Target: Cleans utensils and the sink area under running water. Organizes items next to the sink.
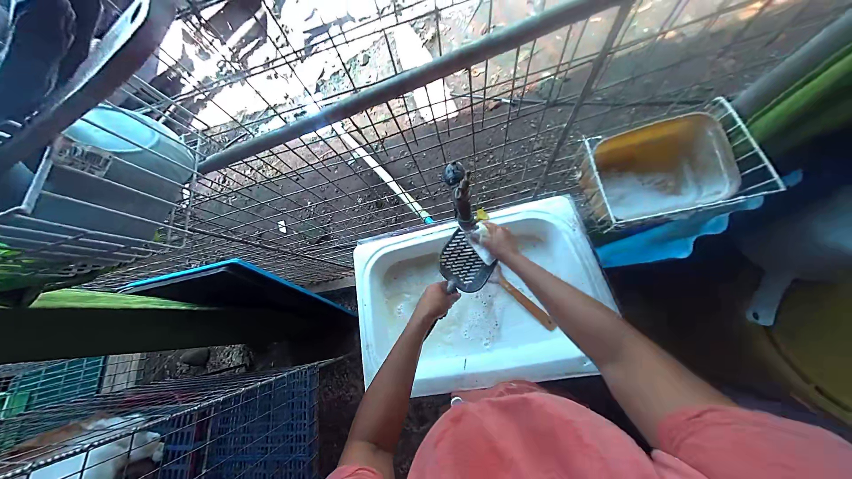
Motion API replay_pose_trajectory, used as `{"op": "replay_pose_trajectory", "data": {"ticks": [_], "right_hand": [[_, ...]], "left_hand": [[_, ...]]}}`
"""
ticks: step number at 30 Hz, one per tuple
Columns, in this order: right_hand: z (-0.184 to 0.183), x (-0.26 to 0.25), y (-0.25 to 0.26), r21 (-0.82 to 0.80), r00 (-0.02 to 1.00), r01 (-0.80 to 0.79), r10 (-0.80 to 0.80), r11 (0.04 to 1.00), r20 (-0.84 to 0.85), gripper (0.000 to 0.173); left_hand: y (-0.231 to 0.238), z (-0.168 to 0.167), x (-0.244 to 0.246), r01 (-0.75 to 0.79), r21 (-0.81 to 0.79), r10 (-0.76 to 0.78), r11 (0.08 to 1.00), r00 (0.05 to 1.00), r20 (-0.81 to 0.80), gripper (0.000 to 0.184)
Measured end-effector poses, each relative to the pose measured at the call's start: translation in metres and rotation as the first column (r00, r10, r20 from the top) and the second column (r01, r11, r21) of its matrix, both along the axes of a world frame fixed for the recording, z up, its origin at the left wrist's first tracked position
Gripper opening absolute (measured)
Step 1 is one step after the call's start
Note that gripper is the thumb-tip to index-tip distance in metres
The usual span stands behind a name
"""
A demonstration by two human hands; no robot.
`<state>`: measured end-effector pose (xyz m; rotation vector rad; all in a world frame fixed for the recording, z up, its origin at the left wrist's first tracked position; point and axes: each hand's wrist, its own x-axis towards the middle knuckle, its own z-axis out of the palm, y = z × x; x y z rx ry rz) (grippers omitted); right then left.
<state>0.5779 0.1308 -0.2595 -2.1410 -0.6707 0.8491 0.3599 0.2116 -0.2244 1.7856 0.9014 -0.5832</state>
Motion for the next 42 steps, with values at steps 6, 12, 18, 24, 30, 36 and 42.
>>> {"op": "replay_pose_trajectory", "data": {"ticks": [6, 12, 18, 24, 30, 36, 42], "right_hand": [[0.001, -0.007, -0.028, -0.211, 0.978, -0.122, 0.154, 0.97, 0.142, 0.045], [0.012, 0.0, 0.015, 0.04, 0.933, 0.347, -0.349, 0.937, 0.083, 0.05], [0.004, -0.055, 0.033, 0.331, 0.802, -0.066, -0.147, 0.941, 0.578, 0.051], [0.009, -0.097, 0.021, 0.185, 0.871, -0.49, 0.486, 0.852, 0.071, 0.049], [-0.006, -0.024, 0.01, -0.265, 0.524, -0.649, 0.672, 0.713, 0.524, 0.059], [0.0, -0.091, 0.021, 0.055, 0.771, -0.607, 0.571, 0.792, 0.281, 0.055], [-0.006, -0.029, -0.007, -0.304, 0.478, -0.713, 0.755, 0.632, 0.449, 0.053]], "left_hand": [[-0.052, -0.018, -0.005, -0.195, -0.194, 0.206, 0.961, 0.978, 0.041, 0.021], [-0.056, -0.007, 0.007, -0.386, -0.334, 0.442, 0.86, 0.891, 0.106, 0.014], [-0.034, -0.015, -0.001, -0.336, -0.286, 0.386, 0.897, 0.912, 0.14, 0.013], [-0.023, -0.02, 0.002, -0.464, -0.169, 0.49, 0.87, 0.855, 0.171, 0.016], [-0.027, -0.019, -0.009, -0.418, -0.281, 0.462, 0.864, 0.88, 0.112, 0.015], [-0.036, -0.012, 0.004, -0.447, -0.348, 0.519, 0.824, 0.842, 0.148, 0.009], [-0.035, -0.013, -0.005, -0.338, -0.28, 0.376, 0.898, 0.922, 0.091, 0.017]]}}
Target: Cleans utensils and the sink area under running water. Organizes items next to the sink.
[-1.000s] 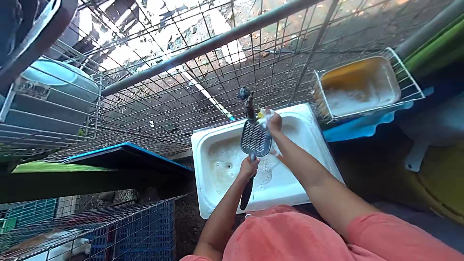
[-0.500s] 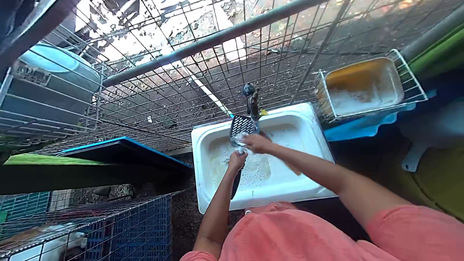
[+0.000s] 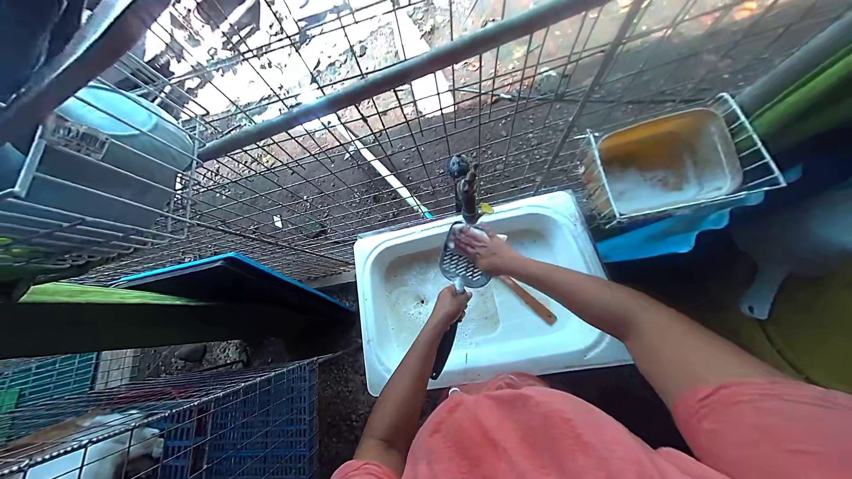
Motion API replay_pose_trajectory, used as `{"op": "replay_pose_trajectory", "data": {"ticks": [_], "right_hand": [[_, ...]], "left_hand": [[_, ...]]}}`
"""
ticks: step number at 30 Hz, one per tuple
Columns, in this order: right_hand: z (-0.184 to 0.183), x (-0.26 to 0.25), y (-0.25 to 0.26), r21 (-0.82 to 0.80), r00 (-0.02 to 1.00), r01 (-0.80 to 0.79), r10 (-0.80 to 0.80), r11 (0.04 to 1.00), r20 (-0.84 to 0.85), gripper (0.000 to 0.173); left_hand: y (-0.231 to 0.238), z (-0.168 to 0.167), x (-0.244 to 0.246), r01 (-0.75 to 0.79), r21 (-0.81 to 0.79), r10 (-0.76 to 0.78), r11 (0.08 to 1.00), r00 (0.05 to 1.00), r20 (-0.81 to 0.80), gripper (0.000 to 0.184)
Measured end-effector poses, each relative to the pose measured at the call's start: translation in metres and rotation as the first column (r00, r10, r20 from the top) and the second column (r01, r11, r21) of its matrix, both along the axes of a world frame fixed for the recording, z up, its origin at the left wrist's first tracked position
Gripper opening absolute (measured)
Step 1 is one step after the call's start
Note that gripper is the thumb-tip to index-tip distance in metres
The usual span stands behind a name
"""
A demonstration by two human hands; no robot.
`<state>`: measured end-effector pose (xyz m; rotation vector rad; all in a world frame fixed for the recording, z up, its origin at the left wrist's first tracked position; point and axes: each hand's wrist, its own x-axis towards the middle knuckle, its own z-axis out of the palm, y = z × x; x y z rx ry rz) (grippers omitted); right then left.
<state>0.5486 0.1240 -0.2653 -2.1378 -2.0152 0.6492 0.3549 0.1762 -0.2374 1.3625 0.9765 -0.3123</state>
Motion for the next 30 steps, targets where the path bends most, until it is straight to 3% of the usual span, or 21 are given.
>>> {"op": "replay_pose_trajectory", "data": {"ticks": [2, 3, 5, 7, 8, 10, 11, 13, 14, 16, 17, 19, 20, 21, 23, 26, 28, 30], "right_hand": [[-0.006, -0.003, 0.014, 0.061, 0.979, 0.181, -0.186, 0.982, 0.079, 0.059], [-0.006, -0.015, 0.021, 0.063, 0.957, 0.286, -0.288, 0.956, 0.026, 0.064], [0.0, -0.044, 0.027, -0.03, 0.881, 0.397, -0.39, 0.918, -0.267, 0.066], [0.003, -0.055, 0.013, -0.04, 0.822, 0.274, -0.256, 0.961, -0.508, 0.056], [0.009, -0.048, 0.004, -0.051, 0.845, 0.147, -0.152, 0.988, -0.513, 0.051], [0.013, -0.022, -0.011, -0.086, 0.96, -0.023, -0.002, 0.996, -0.28, 0.048], [0.009, -0.008, -0.014, -0.081, 0.991, -0.022, 0.011, 0.996, -0.13, 0.05], [-0.004, 0.011, -0.006, -0.001, 0.991, 0.096, -0.095, 0.995, 0.088, 0.055], [-0.004, 0.007, 0.002, 0.011, 0.974, 0.192, -0.192, 0.981, 0.117, 0.059], [0.003, -0.016, 0.017, -0.057, 0.937, 0.35, -0.349, 0.935, 0.014, 0.07], [0.005, -0.03, 0.02, -0.086, 0.919, 0.365, -0.373, 0.927, -0.129, 0.07], [0.005, -0.052, 0.015, -0.047, 0.844, 0.295, -0.284, 0.954, -0.455, 0.059], [0.009, -0.053, 0.01, -0.031, 0.825, 0.215, -0.199, 0.976, -0.529, 0.054], [0.013, -0.046, 0.004, -0.016, 0.86, 0.119, -0.111, 0.993, -0.498, 0.051], [0.012, -0.024, -0.011, -0.007, 0.967, -0.006, 0.004, 1.0, -0.257, 0.045], [0.023, 0.015, -0.004, -0.17, 0.999, 0.039, -0.036, 0.985, 0.023, 0.03], [0.023, 0.009, 0.006, -0.21, 0.989, 0.143, -0.133, 0.967, 0.061, 0.031], [0.02, -0.023, 0.006, -0.145, 0.964, 0.246, -0.257, 0.958, -0.064, 0.042]], "left_hand": [[-0.003, 0.008, 0.009, -0.002, -0.029, 0.003, 1.0, 1.0, 0.026, 0.014], [-0.004, 0.011, 0.014, 0.003, -0.036, -0.002, 0.999, 0.999, 0.033, 0.014], [-0.001, 0.011, 0.017, 0.024, 0.003, -0.024, 1.0, 0.999, 0.022, 0.015], [0.01, 0.003, 0.01, 0.062, 0.106, -0.06, 0.992, 0.998, -0.018, 0.023], [0.014, -0.001, 0.005, 0.092, 0.124, -0.088, 0.988, 0.995, -0.042, 0.024], [0.008, -0.001, 0.001, 0.121, 0.074, -0.117, 0.99, 0.991, -0.067, 0.022], [0.001, 0.001, 0.001, 0.113, 0.029, -0.111, 0.993, 0.992, -0.062, 0.021], [-0.009, 0.009, 0.008, 0.085, -0.027, -0.086, 0.996, 0.996, -0.033, 0.019], [-0.011, 0.014, 0.013, 0.074, -0.038, -0.075, 0.997, 0.997, -0.018, 0.018], [-0.011, 0.019, 0.021, 0.075, -0.023, -0.075, 0.997, 0.997, -0.011, 0.017], [-0.009, 0.018, 0.022, 0.07, 0.005, -0.07, 0.998, 0.997, -0.012, 0.017], [0.003, 0.006, 0.016, 0.049, 0.116, -0.049, 0.992, 0.999, -0.01, 0.022], [0.01, 0.0, 0.012, 0.05, 0.155, -0.049, 0.987, 0.999, -0.009, 0.024], [0.015, -0.002, 0.009, 0.054, 0.166, -0.053, 0.985, 0.999, -0.011, 0.024], [0.011, -0.004, 0.004, 0.081, 0.133, -0.078, 0.988, 0.997, -0.024, 0.021], [0.0, 0.001, 0.009, 0.162, 0.175, -0.157, 0.971, 0.987, -0.044, 0.023], [-0.004, 0.0, 0.013, 0.128, 0.205, -0.123, 0.97, 0.992, -0.036, 0.023], [0.002, -0.001, 0.015, 0.099, 0.247, -0.091, 0.964, 0.995, -0.043, 0.025]]}}
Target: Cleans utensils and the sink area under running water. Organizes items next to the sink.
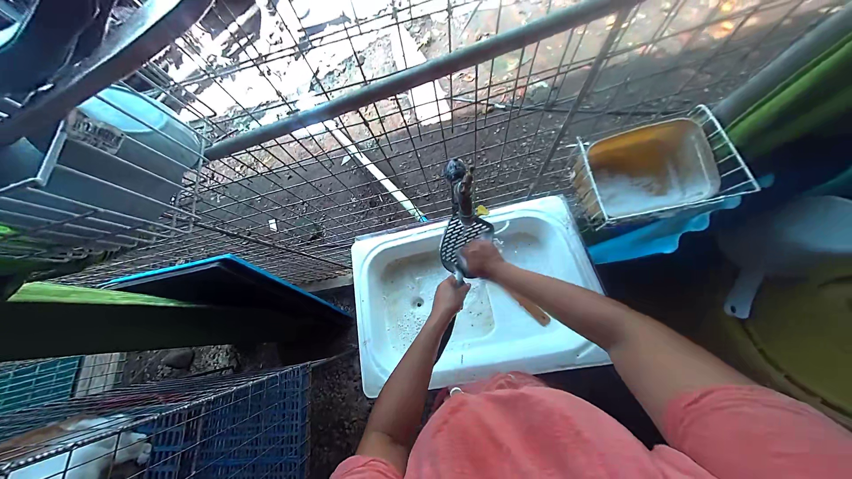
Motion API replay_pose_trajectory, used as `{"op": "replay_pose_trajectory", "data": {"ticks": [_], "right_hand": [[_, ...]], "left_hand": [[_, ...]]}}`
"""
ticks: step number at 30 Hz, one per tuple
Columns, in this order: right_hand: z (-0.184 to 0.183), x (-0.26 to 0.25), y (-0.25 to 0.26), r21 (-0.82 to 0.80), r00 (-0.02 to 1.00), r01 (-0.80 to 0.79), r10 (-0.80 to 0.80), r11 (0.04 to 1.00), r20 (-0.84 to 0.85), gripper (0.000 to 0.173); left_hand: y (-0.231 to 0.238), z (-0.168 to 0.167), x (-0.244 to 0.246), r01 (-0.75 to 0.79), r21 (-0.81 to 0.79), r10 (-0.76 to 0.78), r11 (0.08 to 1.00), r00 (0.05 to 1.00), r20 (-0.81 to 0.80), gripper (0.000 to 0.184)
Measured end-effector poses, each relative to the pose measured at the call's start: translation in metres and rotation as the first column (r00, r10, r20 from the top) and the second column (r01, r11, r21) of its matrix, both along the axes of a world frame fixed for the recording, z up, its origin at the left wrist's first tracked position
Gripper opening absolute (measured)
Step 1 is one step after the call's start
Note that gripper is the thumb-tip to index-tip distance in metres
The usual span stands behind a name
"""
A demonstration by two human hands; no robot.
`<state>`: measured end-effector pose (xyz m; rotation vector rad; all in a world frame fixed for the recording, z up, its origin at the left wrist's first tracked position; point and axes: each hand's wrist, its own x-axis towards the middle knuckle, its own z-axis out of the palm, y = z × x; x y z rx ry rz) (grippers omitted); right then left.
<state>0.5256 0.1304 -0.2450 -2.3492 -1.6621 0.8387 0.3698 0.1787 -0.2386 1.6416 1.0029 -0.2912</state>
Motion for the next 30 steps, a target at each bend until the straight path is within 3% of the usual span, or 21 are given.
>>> {"op": "replay_pose_trajectory", "data": {"ticks": [2, 5, 8, 10, 13, 15, 18, 19, 21, 23, 24, 25, 27, 29, 30], "right_hand": [[-0.004, -0.014, -0.008, 0.111, 0.994, -0.015, 0.027, 0.994, -0.103, 0.046], [-0.014, 0.022, -0.02, 0.126, 0.962, -0.255, 0.24, 0.959, 0.128, 0.027], [-0.017, 0.036, -0.011, 0.184, 0.949, -0.169, 0.109, 0.968, 0.297, 0.022], [-0.015, 0.009, -0.01, 0.15, 0.99, -0.011, -0.011, 0.989, 0.141, 0.03], [-0.012, -0.014, -0.02, 0.101, 0.99, -0.12, 0.127, 0.988, -0.066, 0.033], [-0.012, 0.011, -0.024, 0.095, 0.966, -0.258, 0.254, 0.961, 0.052, 0.025], [-0.016, 0.036, -0.018, 0.153, 0.957, -0.202, 0.162, 0.967, 0.24, 0.027], [-0.016, 0.029, -0.012, 0.173, 0.98, -0.098, 0.064, 0.98, 0.191, 0.026], [-0.012, -0.005, -0.005, 0.214, 0.988, 0.126, -0.102, 0.969, -0.12, 0.037], [-0.002, -0.043, -0.008, 0.292, 0.915, 0.194, -0.066, 0.936, -0.398, 0.047], [0.0, -0.049, -0.01, 0.295, 0.913, 0.142, -0.01, 0.945, -0.409, 0.055], [-0.001, -0.045, -0.011, 0.26, 0.935, 0.056, 0.041, 0.964, -0.354, 0.058], [-0.015, -0.02, -0.006, 0.168, 0.994, -0.065, 0.078, 0.984, -0.075, 0.063], [-0.032, 0.002, 0.001, 0.154, 0.99, -0.025, 0.004, 0.988, 0.138, 0.069], [-0.03, 0.003, 0.007, 0.134, 0.989, 0.033, -0.051, 0.99, 0.135, 0.074]], "left_hand": [[0.012, -0.003, -0.005, -0.011, 0.007, 0.011, 1.0, 1.0, -0.002, 0.026], [0.004, -0.001, -0.021, 0.01, -0.081, -0.013, 0.997, 0.999, -0.034, 0.023], [-0.005, 0.006, -0.017, -0.078, -0.14, 0.08, 0.987, 0.997, 0.008, 0.017], [-0.001, 0.006, -0.011, -0.036, -0.061, 0.036, 0.998, 0.999, -0.005, 0.019], [0.007, -0.003, -0.015, 0.021, -0.006, -0.021, 1.0, 0.999, -0.042, 0.023], [0.0, -0.007, -0.021, 0.013, -0.038, -0.014, 0.999, 0.999, -0.045, 0.022], [-0.005, 0.0, -0.018, -0.066, -0.111, 0.065, 0.992, 0.998, -0.011, 0.018], [-0.003, 0.005, -0.014, -0.072, -0.128, 0.072, 0.989, 0.997, 0.0, 0.017], [-0.001, 0.01, -0.011, -0.063, -0.173, 0.067, 0.983, 0.998, 0.02, 0.016], [-0.001, 0.012, -0.012, -0.085, -0.228, 0.101, 0.97, 0.993, 0.057, 0.012], [0.0, 0.012, -0.014, -0.095, -0.251, 0.117, 0.963, 0.991, 0.071, 0.01], [0.001, 0.012, -0.015, -0.092, -0.263, 0.112, 0.96, 0.992, 0.063, 0.01], [-0.001, 0.012, -0.015, -0.057, -0.302, 0.07, 0.952, 0.997, 0.033, 0.012], [-0.008, 0.012, -0.01, -0.067, -0.325, 0.083, 0.943, 0.996, 0.034, 0.012], [-0.009, 0.013, -0.005, -0.075, -0.32, 0.091, 0.945, 0.995, 0.036, 0.012]]}}
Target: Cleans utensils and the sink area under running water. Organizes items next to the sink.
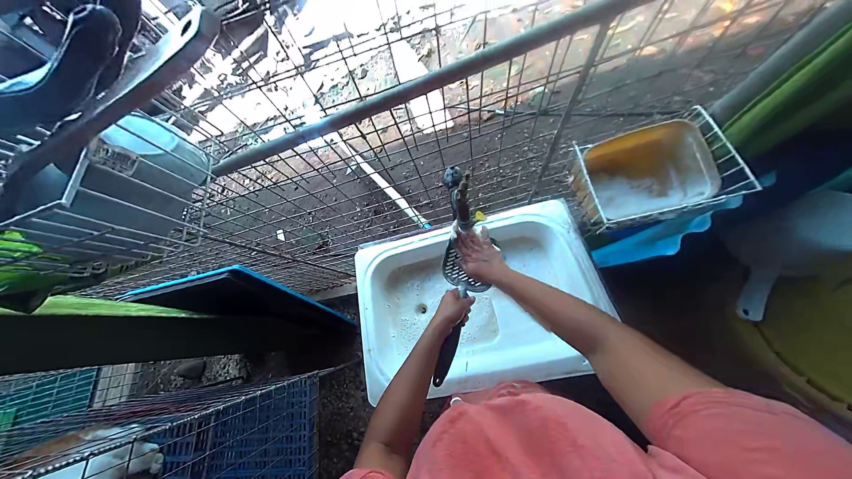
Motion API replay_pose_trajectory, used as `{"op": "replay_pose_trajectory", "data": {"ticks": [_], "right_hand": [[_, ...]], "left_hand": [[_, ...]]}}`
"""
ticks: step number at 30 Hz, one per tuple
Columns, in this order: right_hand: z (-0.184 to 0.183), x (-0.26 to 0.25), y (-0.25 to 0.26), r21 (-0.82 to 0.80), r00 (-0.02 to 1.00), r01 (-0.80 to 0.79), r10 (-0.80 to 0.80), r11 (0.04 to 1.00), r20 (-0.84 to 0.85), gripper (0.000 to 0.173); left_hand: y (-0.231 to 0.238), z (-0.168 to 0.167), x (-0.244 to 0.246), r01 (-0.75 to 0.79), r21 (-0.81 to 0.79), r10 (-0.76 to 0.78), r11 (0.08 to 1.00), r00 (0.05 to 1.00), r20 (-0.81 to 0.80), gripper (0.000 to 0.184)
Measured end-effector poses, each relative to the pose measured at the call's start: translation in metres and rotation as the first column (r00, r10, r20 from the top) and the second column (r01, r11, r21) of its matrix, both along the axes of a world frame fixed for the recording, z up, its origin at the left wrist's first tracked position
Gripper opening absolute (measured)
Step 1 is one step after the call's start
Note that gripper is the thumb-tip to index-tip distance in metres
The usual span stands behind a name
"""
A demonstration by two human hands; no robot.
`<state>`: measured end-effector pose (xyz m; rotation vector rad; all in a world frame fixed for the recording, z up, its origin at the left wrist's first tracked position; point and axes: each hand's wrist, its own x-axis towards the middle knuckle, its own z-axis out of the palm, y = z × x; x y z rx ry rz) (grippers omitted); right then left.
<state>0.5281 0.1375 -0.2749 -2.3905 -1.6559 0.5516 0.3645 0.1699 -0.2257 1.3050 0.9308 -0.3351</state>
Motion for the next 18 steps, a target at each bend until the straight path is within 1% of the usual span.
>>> {"op": "replay_pose_trajectory", "data": {"ticks": [1, 2, 3, 4, 5, 6, 7, 8, 9, 10, 11, 12, 13, 14, 15, 16, 18], "right_hand": [[0.005, -0.007, 0.005, -0.021, 0.995, 0.048, -0.05, 0.999, -0.089, 0.077], [0.008, -0.016, 0.005, 0.006, 0.971, 0.07, -0.067, 0.998, -0.23, 0.075], [0.005, -0.025, 0.001, 0.087, 0.928, 0.073, -0.036, 0.993, -0.372, 0.068], [0.007, -0.029, -0.007, 0.162, 0.88, 0.029, 0.052, 0.986, -0.472, 0.059], [0.014, -0.025, -0.014, 0.181, 0.851, -0.071, 0.154, 0.981, -0.502, 0.053], [0.02, -0.012, -0.02, 0.133, 0.872, -0.205, 0.243, 0.97, -0.425, 0.05], [0.022, 0.004, -0.026, 0.062, 0.913, -0.296, 0.301, 0.953, -0.277, 0.05], [0.021, 0.02, -0.031, 0.021, 0.943, -0.302, 0.302, 0.953, -0.141, 0.053], [0.017, 0.035, -0.032, 0.031, 0.968, -0.246, 0.248, 0.969, -0.048, 0.058], [0.014, 0.045, -0.029, 0.08, 0.99, -0.14, 0.141, 0.987, -0.009, 0.059], [0.016, 0.05, -0.021, 0.111, 1.0, 0.001, 0.0, 0.994, -0.007, 0.057], [0.022, 0.05, -0.014, 0.103, 0.989, 0.148, -0.146, 0.984, -0.027, 0.055], [0.028, 0.05, -0.009, 0.081, 0.954, 0.292, -0.284, 0.953, -0.097, 0.055], [0.03, 0.052, -0.006, 0.041, 0.906, 0.398, -0.386, 0.916, -0.171, 0.053], [0.028, 0.055, -0.004, -0.019, 0.87, 0.446, -0.438, 0.895, -0.225, 0.054], [0.025, 0.058, -0.004, -0.072, 0.854, 0.456, -0.458, 0.887, -0.247, 0.056], [0.024, 0.059, -0.006, -0.117, 0.843, 0.454, -0.468, 0.884, -0.267, 0.056]], "left_hand": [[0.0, 0.001, 0.004, -0.002, 0.012, 0.002, 1.0, 1.0, -0.001, 0.012], [0.001, 0.0, 0.007, -0.004, 0.029, 0.004, 1.0, 1.0, -0.005, 0.013], [0.003, -0.002, 0.008, -0.014, 0.062, 0.014, 0.998, 1.0, -0.009, 0.014], [0.006, -0.005, 0.006, -0.022, 0.102, 0.023, 0.995, 1.0, -0.016, 0.017], [0.01, -0.007, 0.004, -0.011, 0.127, 0.014, 0.992, 1.0, -0.022, 0.018], [0.012, -0.008, 0.001, 0.011, 0.122, -0.007, 0.992, 1.0, -0.027, 0.015], [0.011, -0.007, -0.001, 0.03, 0.094, -0.027, 0.995, 0.999, -0.035, 0.014], [0.007, -0.005, -0.002, 0.044, 0.063, -0.041, 0.997, 0.998, -0.043, 0.014], [0.003, -0.003, -0.002, 0.052, 0.048, -0.05, 0.997, 0.998, -0.048, 0.014], [0.0, 0.001, 0.0, 0.054, 0.039, -0.052, 0.998, 0.998, -0.044, 0.013], [-0.003, 0.006, 0.004, 0.055, 0.034, -0.053, 0.998, 0.998, -0.036, 0.013], [-0.005, 0.009, 0.006, 0.064, 0.045, -0.063, 0.997, 0.997, -0.032, 0.013], [-0.007, 0.01, 0.006, 0.092, 0.082, -0.089, 0.992, 0.995, -0.039, 0.014], [-0.006, 0.008, 0.006, 0.136, 0.14, -0.129, 0.981, 0.99, -0.056, 0.015], [-0.004, 0.003, 0.005, 0.182, 0.199, -0.17, 0.963, 0.982, -0.077, 0.017], [-0.001, -0.002, 0.003, 0.222, 0.252, -0.204, 0.942, 0.974, -0.098, 0.019], [0.002, -0.016, 0.0, 0.259, 0.342, -0.237, 0.903, 0.966, -0.106, 0.026]]}}
